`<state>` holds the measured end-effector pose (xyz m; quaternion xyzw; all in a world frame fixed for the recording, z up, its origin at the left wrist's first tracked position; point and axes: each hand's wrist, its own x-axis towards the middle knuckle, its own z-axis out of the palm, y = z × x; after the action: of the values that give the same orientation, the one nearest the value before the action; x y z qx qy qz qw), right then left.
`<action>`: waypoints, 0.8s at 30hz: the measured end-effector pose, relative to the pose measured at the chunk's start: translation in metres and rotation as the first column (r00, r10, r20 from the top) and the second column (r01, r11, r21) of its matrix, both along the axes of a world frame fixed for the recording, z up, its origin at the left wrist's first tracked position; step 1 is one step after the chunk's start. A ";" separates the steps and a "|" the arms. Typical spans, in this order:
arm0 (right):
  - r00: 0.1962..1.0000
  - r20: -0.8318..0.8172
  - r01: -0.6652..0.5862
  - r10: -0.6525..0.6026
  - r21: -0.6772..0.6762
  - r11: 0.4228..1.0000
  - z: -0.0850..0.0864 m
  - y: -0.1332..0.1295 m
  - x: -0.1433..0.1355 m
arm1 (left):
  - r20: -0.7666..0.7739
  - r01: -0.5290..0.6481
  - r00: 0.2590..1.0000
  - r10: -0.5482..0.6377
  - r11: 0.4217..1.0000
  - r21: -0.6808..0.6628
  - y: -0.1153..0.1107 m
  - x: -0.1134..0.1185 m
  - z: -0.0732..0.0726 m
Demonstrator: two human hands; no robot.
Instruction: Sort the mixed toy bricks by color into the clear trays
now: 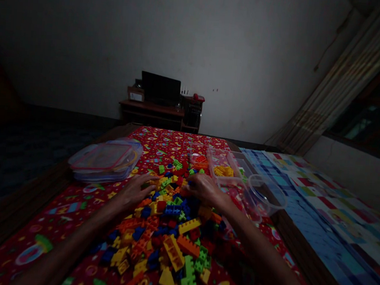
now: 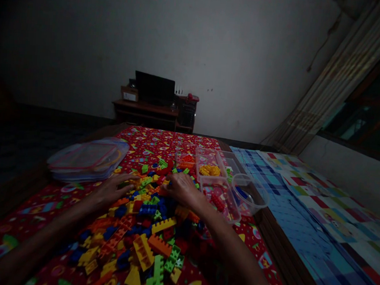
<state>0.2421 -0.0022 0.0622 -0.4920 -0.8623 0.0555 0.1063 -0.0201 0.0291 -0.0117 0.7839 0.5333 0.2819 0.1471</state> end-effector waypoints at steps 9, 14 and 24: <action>0.993 0.073 0.098 -0.094 -0.053 0.994 -0.005 -0.002 -0.025 | -0.034 -0.018 0.999 0.016 0.998 -0.056 0.001 0.000 0.004; 0.981 -0.146 0.113 -0.126 -0.093 0.989 -0.011 -0.002 -0.020 | -0.012 0.007 1.000 -0.008 0.997 -0.073 -0.004 0.002 0.010; 0.777 -0.604 0.190 -0.178 -0.044 0.981 -0.008 0.014 0.033 | 0.055 -0.101 0.993 0.105 0.993 -0.064 -0.004 0.001 0.013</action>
<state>0.2755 0.0119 0.0539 -0.5291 -0.7314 0.1905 0.3857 -0.0195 0.0255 0.0010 0.7420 0.5768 0.2955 0.1715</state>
